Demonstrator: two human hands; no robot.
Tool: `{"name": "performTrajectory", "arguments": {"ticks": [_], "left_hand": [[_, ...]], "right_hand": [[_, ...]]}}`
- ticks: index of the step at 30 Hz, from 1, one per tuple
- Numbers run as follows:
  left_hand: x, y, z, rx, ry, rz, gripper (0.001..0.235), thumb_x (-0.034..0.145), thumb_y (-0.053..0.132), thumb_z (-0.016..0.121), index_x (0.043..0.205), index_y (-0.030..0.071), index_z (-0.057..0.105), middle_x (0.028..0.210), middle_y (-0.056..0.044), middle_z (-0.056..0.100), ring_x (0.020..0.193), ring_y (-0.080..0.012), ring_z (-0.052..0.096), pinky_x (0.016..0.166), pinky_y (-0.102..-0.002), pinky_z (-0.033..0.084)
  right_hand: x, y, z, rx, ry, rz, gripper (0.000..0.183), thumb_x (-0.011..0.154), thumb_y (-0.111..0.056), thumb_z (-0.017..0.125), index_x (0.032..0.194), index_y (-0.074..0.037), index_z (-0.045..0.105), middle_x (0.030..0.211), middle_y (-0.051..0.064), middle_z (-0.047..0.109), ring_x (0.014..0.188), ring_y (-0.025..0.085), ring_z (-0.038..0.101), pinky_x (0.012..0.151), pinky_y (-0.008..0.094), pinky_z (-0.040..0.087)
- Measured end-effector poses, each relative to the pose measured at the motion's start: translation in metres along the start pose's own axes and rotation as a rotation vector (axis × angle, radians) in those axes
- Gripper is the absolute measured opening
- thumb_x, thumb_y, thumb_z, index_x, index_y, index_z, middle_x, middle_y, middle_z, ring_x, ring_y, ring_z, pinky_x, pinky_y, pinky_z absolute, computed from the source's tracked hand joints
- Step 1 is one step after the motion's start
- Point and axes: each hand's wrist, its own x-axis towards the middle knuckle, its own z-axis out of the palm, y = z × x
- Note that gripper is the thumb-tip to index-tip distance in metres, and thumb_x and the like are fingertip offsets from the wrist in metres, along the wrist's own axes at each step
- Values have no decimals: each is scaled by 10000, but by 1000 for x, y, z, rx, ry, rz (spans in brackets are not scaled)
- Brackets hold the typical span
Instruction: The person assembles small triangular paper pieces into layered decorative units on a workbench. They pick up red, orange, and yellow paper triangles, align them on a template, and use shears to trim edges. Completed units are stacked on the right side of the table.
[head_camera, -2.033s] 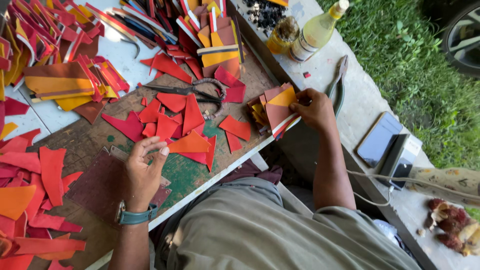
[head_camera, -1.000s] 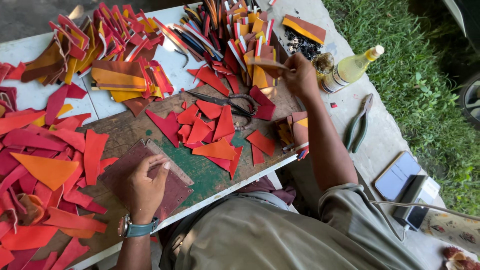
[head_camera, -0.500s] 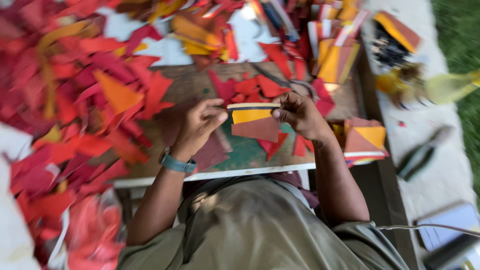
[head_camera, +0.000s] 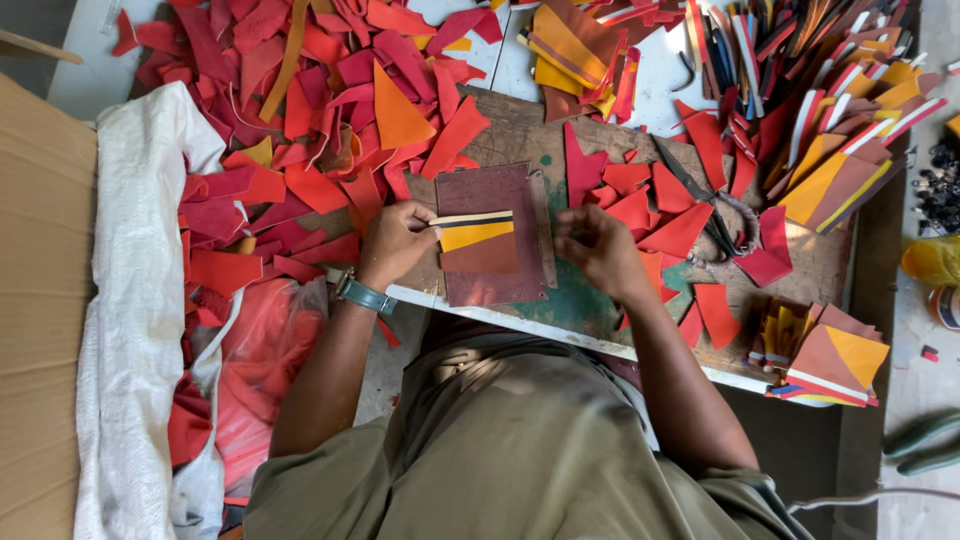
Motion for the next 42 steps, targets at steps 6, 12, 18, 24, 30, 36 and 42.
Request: {"name": "performTrajectory", "arguments": {"ticks": [6,12,18,24,30,36,42], "left_hand": [[4,-5,-1,40,-12,-61,212,840,97,772,1009,-11,704,905,-118,786,812,-173,775,718,-298,589],[0,8,3,63,33,-80,212,844,110,780,1009,-7,715,898,-124,787,797,-171,773,706,-305,586],[-2,10,3,33,74,-87,218,840,114,793,1008,-6,722,905,-115,789,823,-168,771,718,-304,585],[-2,12,8,38,68,-79,200,845,103,788,1004,-2,727,926,-119,791,834,-169,770,727,-306,583],[-4,14,5,49,60,-83,210,854,100,785,1021,-8,716,932,-125,788,836,-170,771,727,-311,580],[-14,23,9,-57,91,52,160,889,73,771,1006,-9,697,930,-94,767,885,-144,751,746,-290,582],[-9,82,33,-199,-203,145,104,930,63,734,992,3,677,908,-53,752,871,-73,710,757,-263,571]], "right_hand": [[-69,-1,-13,-362,-28,-20,225,895,-94,750,1109,-37,713,857,28,707,779,120,653,701,293,539],[-98,2,30,-693,225,-430,165,838,-67,738,1001,-86,718,883,108,659,827,318,667,723,404,543],[-90,1,34,-744,282,-457,137,855,-87,754,986,-88,714,869,88,635,815,296,654,708,408,534],[-94,4,31,-772,262,-463,180,826,-85,756,1001,-98,718,838,77,621,785,288,647,687,408,528],[-99,7,26,-709,212,-413,208,841,-78,740,1048,-88,722,872,78,635,804,292,655,697,403,538],[-101,-2,28,-608,227,-313,251,877,-142,783,1105,-74,702,910,96,662,821,275,679,716,384,548],[-109,-38,1,-366,409,-329,448,892,-176,804,1274,-33,618,1119,154,677,918,261,665,813,367,558]]}}
